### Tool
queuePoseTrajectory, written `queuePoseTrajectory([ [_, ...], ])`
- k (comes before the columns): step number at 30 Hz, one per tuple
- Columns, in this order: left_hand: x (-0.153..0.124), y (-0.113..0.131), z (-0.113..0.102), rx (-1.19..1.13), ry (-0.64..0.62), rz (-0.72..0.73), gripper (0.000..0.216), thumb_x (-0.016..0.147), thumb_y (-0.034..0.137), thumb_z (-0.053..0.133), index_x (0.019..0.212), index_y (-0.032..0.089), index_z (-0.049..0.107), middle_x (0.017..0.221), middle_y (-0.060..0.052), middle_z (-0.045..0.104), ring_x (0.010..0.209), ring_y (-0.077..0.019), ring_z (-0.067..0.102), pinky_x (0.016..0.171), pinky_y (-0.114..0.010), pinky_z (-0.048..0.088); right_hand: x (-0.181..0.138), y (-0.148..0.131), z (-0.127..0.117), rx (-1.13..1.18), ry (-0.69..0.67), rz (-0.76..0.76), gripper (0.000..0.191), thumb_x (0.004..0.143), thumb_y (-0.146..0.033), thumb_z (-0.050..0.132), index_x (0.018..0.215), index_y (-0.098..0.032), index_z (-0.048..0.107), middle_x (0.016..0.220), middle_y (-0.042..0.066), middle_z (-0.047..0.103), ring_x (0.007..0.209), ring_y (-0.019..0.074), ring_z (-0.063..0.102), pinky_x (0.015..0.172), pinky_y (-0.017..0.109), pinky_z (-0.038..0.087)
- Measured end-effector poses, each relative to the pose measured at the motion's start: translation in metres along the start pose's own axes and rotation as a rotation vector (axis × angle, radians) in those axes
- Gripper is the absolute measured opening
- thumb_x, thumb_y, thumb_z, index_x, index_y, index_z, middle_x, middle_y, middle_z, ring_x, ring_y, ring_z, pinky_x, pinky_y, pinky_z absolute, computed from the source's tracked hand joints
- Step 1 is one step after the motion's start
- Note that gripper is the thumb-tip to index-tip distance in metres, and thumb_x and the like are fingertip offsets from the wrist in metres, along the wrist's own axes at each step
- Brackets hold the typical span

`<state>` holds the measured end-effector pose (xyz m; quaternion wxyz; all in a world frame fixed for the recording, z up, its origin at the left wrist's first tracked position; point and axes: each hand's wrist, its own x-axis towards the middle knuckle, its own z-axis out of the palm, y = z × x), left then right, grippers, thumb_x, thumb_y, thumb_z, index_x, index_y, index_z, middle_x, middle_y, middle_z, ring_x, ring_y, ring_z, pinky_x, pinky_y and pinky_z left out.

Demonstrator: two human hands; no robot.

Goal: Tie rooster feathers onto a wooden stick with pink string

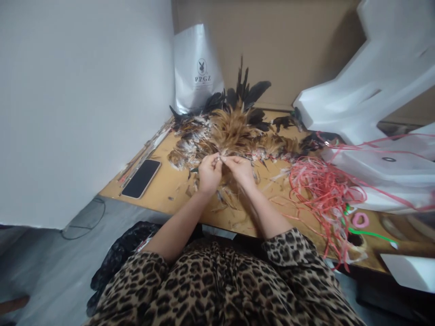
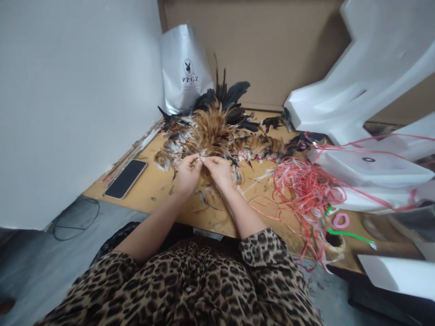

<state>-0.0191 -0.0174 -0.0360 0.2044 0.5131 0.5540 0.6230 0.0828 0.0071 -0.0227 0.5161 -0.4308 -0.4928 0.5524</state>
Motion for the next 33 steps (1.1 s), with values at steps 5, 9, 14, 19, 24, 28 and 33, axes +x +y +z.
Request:
queuePoseTrajectory([
  [5,-0.011,0.013,-0.004,0.059,-0.014,0.102,0.023,0.078,0.019,0.058,0.098,0.019,0.068,0.094,-0.009,0.062,0.094,-0.0193,0.057,0.092,-0.033,0.043,-0.001,-0.003,-0.001,0.073,0.027,0.058,0.032,0.052,-0.044,0.078,0.062,-0.015,0.068,0.062,0.001,0.067,0.056,0.0105,0.055,0.058,0.023,0.044],
  [9,-0.012,0.019,-0.002,-0.142,0.004,-0.029,0.017,0.077,0.024,0.062,0.092,0.020,0.069,0.093,-0.007,0.064,0.090,-0.0172,0.058,0.088,-0.030,0.044,0.000,0.001,-0.003,0.196,0.033,0.117,0.033,0.050,-0.042,0.079,0.062,-0.015,0.065,0.055,-0.001,0.062,0.048,0.0080,0.050,0.049,0.021,0.038],
  [14,-0.005,0.018,0.006,-0.380,0.048,-0.284,0.012,0.070,0.019,0.068,0.080,0.014,0.066,0.077,-0.004,0.067,0.069,-0.0115,0.060,0.072,-0.026,0.047,-0.002,-0.001,-0.004,0.235,0.001,0.217,0.033,0.054,-0.042,0.078,0.060,-0.017,0.057,0.035,-0.010,0.036,0.032,0.0035,0.022,0.034,0.021,0.013],
  [19,0.000,0.016,0.009,-0.444,0.062,-0.364,0.011,0.064,0.015,0.071,0.073,0.013,0.063,0.069,-0.002,0.067,0.063,-0.0094,0.059,0.068,-0.024,0.048,-0.004,-0.006,-0.004,0.318,-0.064,0.274,0.037,0.054,-0.036,0.077,0.056,-0.019,0.044,0.034,-0.012,0.027,0.032,0.0029,0.017,0.033,0.019,0.010],
  [24,0.000,0.017,0.011,-0.441,0.071,-0.321,0.012,0.064,0.015,0.071,0.073,0.013,0.063,0.070,-0.003,0.066,0.064,-0.0097,0.059,0.070,-0.024,0.047,-0.001,-0.007,-0.006,0.402,-0.116,0.328,0.042,0.052,-0.029,0.079,0.058,-0.020,0.038,0.036,-0.014,0.023,0.033,0.0020,0.015,0.033,0.017,0.009],
  [28,0.000,0.017,0.012,-0.427,0.064,-0.331,0.010,0.065,0.015,0.069,0.072,0.013,0.062,0.068,-0.001,0.065,0.062,-0.0093,0.057,0.067,-0.023,0.046,-0.001,-0.007,-0.008,0.379,-0.127,0.364,0.043,0.052,-0.032,0.079,0.059,-0.020,0.039,0.036,-0.014,0.023,0.033,0.0019,0.015,0.033,0.016,0.009],
  [33,0.002,0.016,0.005,-0.348,0.007,-0.245,0.008,0.069,0.016,0.067,0.076,0.015,0.063,0.069,-0.001,0.062,0.061,-0.0101,0.054,0.064,-0.023,0.044,-0.007,-0.015,-0.005,0.266,-0.110,0.297,0.042,0.053,-0.043,0.079,0.060,-0.019,0.045,0.036,-0.013,0.025,0.033,0.0019,0.015,0.033,0.018,0.009],
])
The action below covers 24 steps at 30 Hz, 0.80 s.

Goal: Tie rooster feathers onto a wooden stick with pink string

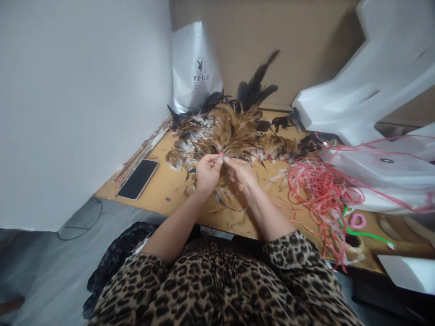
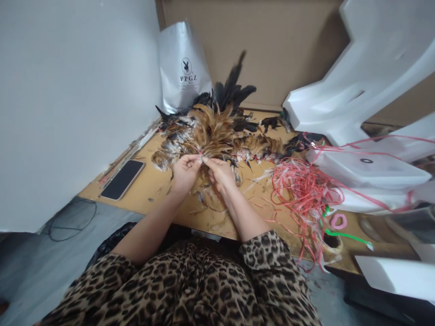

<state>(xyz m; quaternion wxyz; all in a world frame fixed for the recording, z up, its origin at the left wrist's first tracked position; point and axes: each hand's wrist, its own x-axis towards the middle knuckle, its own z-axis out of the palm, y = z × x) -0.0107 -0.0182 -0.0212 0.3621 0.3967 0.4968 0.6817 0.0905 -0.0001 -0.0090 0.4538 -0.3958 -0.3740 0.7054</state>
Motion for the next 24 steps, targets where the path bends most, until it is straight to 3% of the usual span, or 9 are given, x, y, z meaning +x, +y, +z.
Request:
queuePoseTrajectory([
  [6,-0.001,0.010,-0.010,0.415,-0.033,0.339,0.010,0.075,0.015,0.060,0.082,0.020,0.065,0.083,-0.006,0.059,0.086,-0.0187,0.054,0.084,-0.031,0.041,0.000,0.002,0.010,0.016,0.028,-0.036,0.043,0.055,-0.045,0.078,0.058,-0.019,0.044,0.036,-0.012,0.025,0.033,0.0025,0.015,0.033,0.019,0.008],
  [11,-0.017,0.014,-0.010,0.416,-0.116,0.375,0.020,0.079,0.019,0.058,0.097,0.021,0.068,0.094,-0.008,0.060,0.097,-0.0199,0.053,0.091,-0.033,0.040,0.004,0.003,0.004,0.026,0.073,-0.076,0.042,0.054,-0.043,0.079,0.055,-0.018,0.044,0.036,-0.011,0.029,0.033,0.0026,0.018,0.033,0.020,0.010],
  [14,-0.023,0.014,-0.006,0.203,-0.134,0.205,0.024,0.079,0.025,0.061,0.101,0.021,0.068,0.094,-0.007,0.062,0.087,-0.0164,0.058,0.081,-0.029,0.046,0.006,0.000,-0.004,0.032,0.025,-0.075,0.037,0.054,-0.040,0.080,0.061,-0.016,0.053,0.037,-0.011,0.031,0.034,0.0023,0.019,0.033,0.019,0.011],
  [17,-0.020,0.011,-0.001,-0.059,-0.111,-0.104,0.024,0.074,0.029,0.066,0.093,0.015,0.068,0.083,-0.006,0.066,0.068,-0.0114,0.059,0.065,-0.025,0.049,0.007,-0.003,-0.011,0.059,-0.047,-0.053,0.035,0.053,-0.037,0.080,0.062,-0.016,0.054,0.037,-0.012,0.027,0.033,0.0013,0.016,0.033,0.017,0.010],
  [19,-0.017,0.011,0.001,-0.222,-0.112,-0.288,0.022,0.069,0.026,0.072,0.085,0.012,0.067,0.073,-0.004,0.066,0.062,-0.0094,0.059,0.062,-0.023,0.048,0.008,-0.003,-0.015,0.066,-0.052,-0.046,0.036,0.053,-0.037,0.081,0.062,-0.016,0.053,0.037,-0.012,0.030,0.032,0.0008,0.018,0.032,0.016,0.011],
  [24,-0.013,0.013,0.002,-0.536,-0.324,-0.621,0.012,0.069,0.016,0.071,0.078,0.010,0.064,0.070,-0.005,0.065,0.062,-0.0083,0.060,0.063,-0.021,0.049,0.011,0.001,-0.022,0.023,-0.024,0.016,0.036,0.051,-0.036,0.081,0.069,-0.017,0.057,0.049,-0.005,0.054,0.037,0.0042,0.043,0.032,0.015,0.028],
])
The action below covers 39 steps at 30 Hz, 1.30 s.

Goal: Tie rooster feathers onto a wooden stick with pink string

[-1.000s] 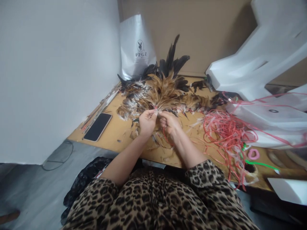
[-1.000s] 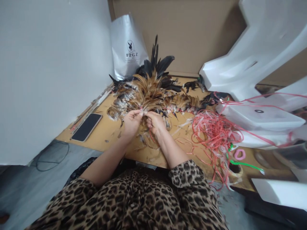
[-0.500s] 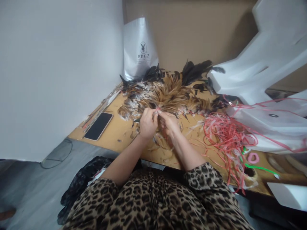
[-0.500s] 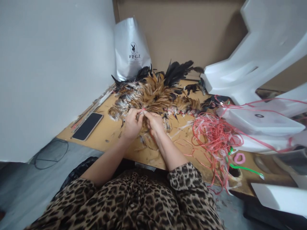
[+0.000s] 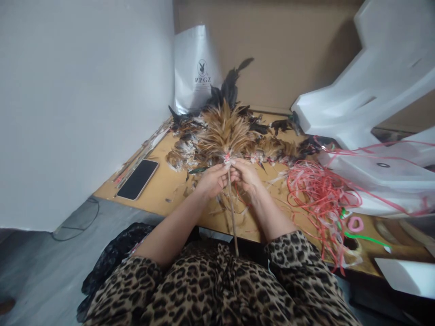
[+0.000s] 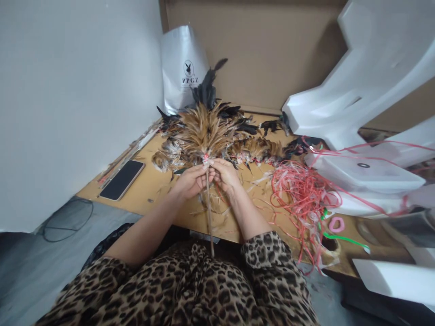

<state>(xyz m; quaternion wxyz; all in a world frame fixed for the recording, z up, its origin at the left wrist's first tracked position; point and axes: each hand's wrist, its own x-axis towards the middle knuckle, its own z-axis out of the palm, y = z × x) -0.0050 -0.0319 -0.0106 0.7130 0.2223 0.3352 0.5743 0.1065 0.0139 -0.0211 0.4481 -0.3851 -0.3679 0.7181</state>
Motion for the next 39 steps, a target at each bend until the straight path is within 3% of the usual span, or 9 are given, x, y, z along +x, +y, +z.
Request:
queuePoseTrajectory([
  [2,-0.001,0.000,0.001,-0.043,-0.056,-0.005,0.013,0.070,0.014,0.070,0.082,0.011,0.065,0.069,-0.004,0.064,0.059,-0.0068,0.059,0.058,-0.018,0.047,0.001,0.001,-0.002,0.010,-0.008,0.009,0.036,0.050,-0.036,0.082,0.069,-0.017,0.058,0.047,-0.006,0.052,0.037,0.0044,0.044,0.033,0.014,0.030],
  [5,-0.001,-0.002,0.000,-0.019,-0.092,0.098,0.020,0.069,0.016,0.071,0.088,0.012,0.066,0.068,-0.001,0.063,0.056,-0.0052,0.056,0.055,-0.017,0.044,0.000,-0.001,-0.002,0.009,-0.048,0.002,0.036,0.050,-0.037,0.082,0.069,-0.016,0.060,0.046,-0.006,0.052,0.037,0.0045,0.045,0.033,0.014,0.028],
  [8,0.000,-0.005,-0.004,0.110,-0.034,0.184,0.027,0.066,0.021,0.074,0.090,0.012,0.066,0.068,-0.002,0.065,0.057,-0.0060,0.057,0.058,-0.019,0.045,-0.001,-0.002,-0.001,-0.052,-0.051,-0.025,0.036,0.050,-0.039,0.082,0.067,-0.014,0.063,0.047,-0.004,0.054,0.038,0.0055,0.047,0.032,0.014,0.024],
  [13,0.004,-0.005,-0.006,0.241,0.111,0.228,0.033,0.063,0.021,0.075,0.092,0.011,0.066,0.068,-0.004,0.067,0.058,-0.0088,0.060,0.059,-0.022,0.047,-0.003,-0.001,0.000,-0.068,0.023,-0.148,0.033,0.047,-0.037,0.083,0.065,-0.014,0.067,0.054,-0.001,0.062,0.049,0.0096,0.056,0.045,0.019,0.044],
  [16,0.005,-0.004,-0.003,0.231,0.132,0.223,0.033,0.061,0.019,0.076,0.091,0.010,0.065,0.067,-0.004,0.067,0.059,-0.0089,0.060,0.059,-0.022,0.047,-0.003,0.001,0.000,-0.069,0.013,-0.153,0.031,0.051,-0.037,0.081,0.067,-0.015,0.067,0.057,0.000,0.064,0.050,0.0104,0.057,0.049,0.022,0.047],
  [25,0.004,-0.008,0.001,0.094,0.066,0.210,0.030,0.063,0.025,0.075,0.087,0.011,0.065,0.065,-0.001,0.063,0.055,-0.0060,0.055,0.053,-0.019,0.042,-0.005,-0.003,0.000,-0.072,-0.048,-0.162,0.030,0.055,-0.037,0.080,0.063,-0.014,0.063,0.053,-0.001,0.060,0.043,0.0105,0.053,0.044,0.025,0.046],
  [30,0.007,-0.006,0.004,0.047,0.097,0.177,0.026,0.068,0.032,0.073,0.073,0.010,0.061,0.057,0.002,0.052,0.044,-0.0019,0.040,0.037,-0.014,0.023,-0.001,0.003,0.001,-0.131,-0.025,-0.175,0.033,0.055,-0.041,0.079,0.061,-0.014,0.061,0.054,0.000,0.059,0.049,0.0099,0.053,0.049,0.023,0.045],
  [35,0.010,0.001,-0.001,0.064,0.167,0.128,0.023,0.069,0.027,0.073,0.068,0.008,0.059,0.057,0.001,0.051,0.042,-0.0006,0.036,0.035,-0.013,0.017,0.003,0.004,-0.002,-0.300,0.036,-0.214,0.037,0.057,-0.049,0.076,0.062,-0.014,0.061,0.053,-0.001,0.057,0.048,0.0074,0.046,0.048,0.020,0.037],
  [39,0.012,0.017,-0.015,0.052,0.185,0.116,0.020,0.072,0.022,0.070,0.065,0.008,0.057,0.057,0.001,0.051,0.040,-0.0002,0.035,0.033,-0.012,0.018,0.011,0.000,-0.018,-0.533,0.078,-0.240,0.042,0.066,-0.055,0.066,0.060,-0.014,0.062,0.044,-0.005,0.046,0.040,0.0048,0.033,0.044,0.021,0.026],
])
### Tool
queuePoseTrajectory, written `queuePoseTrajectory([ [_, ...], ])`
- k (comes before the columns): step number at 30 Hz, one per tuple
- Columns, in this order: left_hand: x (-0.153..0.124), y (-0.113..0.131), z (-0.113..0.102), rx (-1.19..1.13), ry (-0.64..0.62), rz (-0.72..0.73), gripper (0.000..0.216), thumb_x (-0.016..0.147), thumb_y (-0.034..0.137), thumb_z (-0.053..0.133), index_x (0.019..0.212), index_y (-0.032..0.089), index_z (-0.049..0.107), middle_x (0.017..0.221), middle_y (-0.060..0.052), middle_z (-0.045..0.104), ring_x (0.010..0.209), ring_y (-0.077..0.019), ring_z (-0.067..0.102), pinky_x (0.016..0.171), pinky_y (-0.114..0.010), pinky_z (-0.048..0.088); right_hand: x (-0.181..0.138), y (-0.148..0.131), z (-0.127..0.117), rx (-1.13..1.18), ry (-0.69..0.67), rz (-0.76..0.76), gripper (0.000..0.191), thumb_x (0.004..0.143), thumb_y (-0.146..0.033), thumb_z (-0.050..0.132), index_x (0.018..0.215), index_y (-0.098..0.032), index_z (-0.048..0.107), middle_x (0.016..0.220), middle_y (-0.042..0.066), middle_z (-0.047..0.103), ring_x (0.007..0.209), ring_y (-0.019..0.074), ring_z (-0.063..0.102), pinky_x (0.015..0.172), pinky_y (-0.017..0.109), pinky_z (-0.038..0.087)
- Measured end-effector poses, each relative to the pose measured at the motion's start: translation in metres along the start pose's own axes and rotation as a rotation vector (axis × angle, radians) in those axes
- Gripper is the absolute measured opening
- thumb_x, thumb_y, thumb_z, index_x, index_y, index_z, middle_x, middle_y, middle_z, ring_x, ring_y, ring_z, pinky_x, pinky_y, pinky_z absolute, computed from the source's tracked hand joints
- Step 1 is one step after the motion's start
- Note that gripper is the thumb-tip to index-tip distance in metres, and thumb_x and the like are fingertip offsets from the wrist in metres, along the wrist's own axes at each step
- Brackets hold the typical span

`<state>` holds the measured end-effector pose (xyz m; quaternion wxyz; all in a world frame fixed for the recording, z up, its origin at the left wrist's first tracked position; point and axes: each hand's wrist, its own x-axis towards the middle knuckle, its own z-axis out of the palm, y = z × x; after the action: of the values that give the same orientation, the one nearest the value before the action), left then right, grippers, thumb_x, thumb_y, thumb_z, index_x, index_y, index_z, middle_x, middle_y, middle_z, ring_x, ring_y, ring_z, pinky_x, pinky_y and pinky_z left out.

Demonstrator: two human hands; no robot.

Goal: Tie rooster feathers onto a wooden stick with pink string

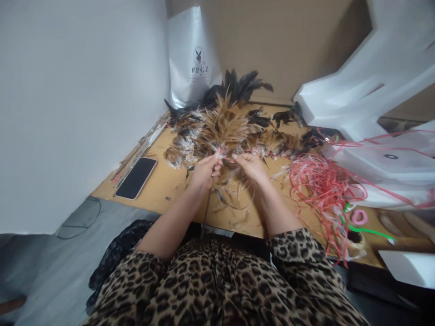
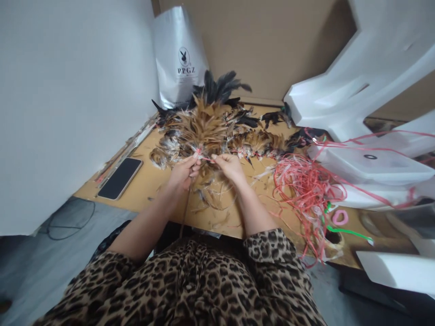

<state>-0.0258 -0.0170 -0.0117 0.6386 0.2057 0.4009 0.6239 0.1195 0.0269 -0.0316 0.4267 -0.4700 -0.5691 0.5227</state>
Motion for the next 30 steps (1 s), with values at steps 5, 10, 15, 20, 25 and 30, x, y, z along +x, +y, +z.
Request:
queuePoseTrajectory([
  [5,-0.002,0.026,-0.021,-0.133,0.002,-0.054,0.015,0.082,0.015,0.059,0.068,0.010,0.054,0.057,0.002,0.049,0.038,0.0009,0.033,0.031,-0.009,0.018,0.011,0.023,-0.030,-0.336,-0.040,0.091,0.036,0.070,-0.048,0.062,0.059,-0.015,0.063,0.044,-0.002,0.052,0.040,0.0080,0.040,0.045,0.022,0.029],
  [10,-0.014,0.039,-0.036,-0.294,-0.010,-0.153,0.018,0.090,0.012,0.042,0.075,0.011,0.051,0.057,0.003,0.046,0.037,0.0010,0.033,0.030,-0.007,0.018,0.018,0.026,-0.037,-0.769,-0.038,-0.101,0.015,0.072,-0.027,0.059,0.075,-0.017,0.071,0.071,0.002,0.068,0.064,0.0143,0.059,0.063,0.024,0.042],
  [15,-0.017,0.039,-0.041,-0.319,-0.020,-0.174,0.019,0.092,0.014,0.039,0.078,0.010,0.051,0.058,0.003,0.045,0.037,0.0012,0.034,0.029,-0.007,0.018,0.032,0.003,-0.013,-0.969,-0.059,-0.438,0.021,0.078,-0.022,0.054,0.088,-0.021,0.072,0.093,0.006,0.069,0.090,0.0198,0.059,0.084,0.031,0.043],
  [20,-0.018,0.037,-0.039,-0.329,-0.029,-0.176,0.017,0.091,0.013,0.041,0.079,0.010,0.052,0.058,0.002,0.045,0.037,0.0010,0.034,0.029,-0.007,0.018,0.057,-0.007,0.007,-1.043,-0.140,-0.494,0.024,0.077,-0.018,0.053,0.094,-0.019,0.070,0.097,0.007,0.068,0.094,0.0200,0.059,0.085,0.029,0.043],
  [25,-0.019,0.035,-0.035,-0.334,-0.030,-0.201,0.016,0.090,0.014,0.044,0.078,0.010,0.053,0.057,0.003,0.044,0.037,0.0010,0.032,0.029,-0.007,0.018,0.076,-0.004,0.018,-1.147,-0.230,-0.398,0.033,0.072,-0.018,0.057,0.103,-0.019,0.067,0.102,0.007,0.068,0.092,0.0197,0.060,0.079,0.026,0.042],
  [30,-0.016,0.035,-0.030,-0.343,-0.020,-0.202,0.014,0.090,0.014,0.045,0.079,0.010,0.054,0.057,0.003,0.044,0.037,0.0008,0.032,0.029,-0.008,0.017,0.075,0.002,0.008,-1.026,-0.236,-0.213,0.018,0.070,-0.014,0.054,0.076,-0.013,0.070,0.073,0.004,0.068,0.068,0.0132,0.059,0.066,0.021,0.040],
])
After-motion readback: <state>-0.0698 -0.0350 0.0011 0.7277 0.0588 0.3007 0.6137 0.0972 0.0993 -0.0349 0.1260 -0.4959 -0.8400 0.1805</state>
